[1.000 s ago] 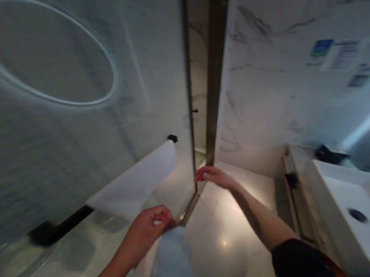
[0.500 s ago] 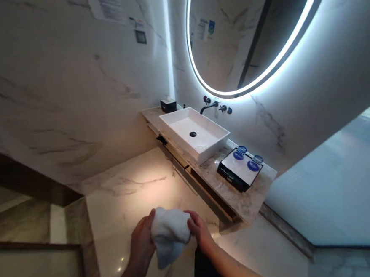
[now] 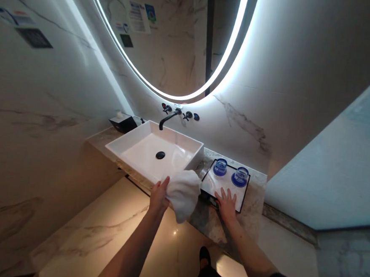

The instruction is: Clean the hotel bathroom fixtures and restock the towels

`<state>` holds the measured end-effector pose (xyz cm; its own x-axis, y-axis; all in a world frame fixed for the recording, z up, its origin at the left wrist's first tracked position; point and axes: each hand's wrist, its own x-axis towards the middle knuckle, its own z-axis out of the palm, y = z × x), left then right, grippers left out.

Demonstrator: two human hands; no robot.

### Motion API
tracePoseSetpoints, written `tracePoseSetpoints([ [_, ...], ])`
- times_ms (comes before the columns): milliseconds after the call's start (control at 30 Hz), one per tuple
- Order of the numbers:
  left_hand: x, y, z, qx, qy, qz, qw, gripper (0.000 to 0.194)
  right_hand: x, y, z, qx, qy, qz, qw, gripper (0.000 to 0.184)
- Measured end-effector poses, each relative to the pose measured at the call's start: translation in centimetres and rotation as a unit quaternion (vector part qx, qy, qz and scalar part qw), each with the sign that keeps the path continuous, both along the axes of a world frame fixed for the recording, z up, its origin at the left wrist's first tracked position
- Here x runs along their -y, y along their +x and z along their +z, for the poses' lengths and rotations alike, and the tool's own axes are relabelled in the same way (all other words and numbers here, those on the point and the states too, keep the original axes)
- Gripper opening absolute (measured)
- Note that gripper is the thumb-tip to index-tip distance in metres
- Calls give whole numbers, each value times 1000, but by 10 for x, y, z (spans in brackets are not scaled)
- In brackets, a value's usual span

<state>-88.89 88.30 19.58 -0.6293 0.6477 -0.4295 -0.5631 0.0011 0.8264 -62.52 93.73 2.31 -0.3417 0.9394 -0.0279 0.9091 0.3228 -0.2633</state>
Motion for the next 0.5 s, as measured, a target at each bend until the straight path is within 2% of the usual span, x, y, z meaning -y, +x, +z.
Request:
tracePoseSetpoints([
  [133, -77, -34, -13, -47, 33, 59, 997, 26, -23, -5, -6, 25, 2, -12, 1000, 52],
  [267, -131, -74, -29, -92, 38, 52, 994, 24, -56, -4, 4, 24, -6, -19, 1000, 51],
  [333, -147, -92, -28, -115, 45, 26, 992, 25, -69, -6, 14, 8, -21, -40, 999, 50],
  [400, -153, -103, -20, -134, 67, -18, 989, 26, -78, -16, 27, -42, -33, -79, 995, 43],
  [467, -149, -105, -6, -136, 97, -82, 983, 27, -81, -35, 45, -168, -37, -101, 980, 39],
  [500, -143, -102, 2, -128, 112, -123, 978, 28, -79, -47, 55, -257, -40, -98, 961, 42],
])
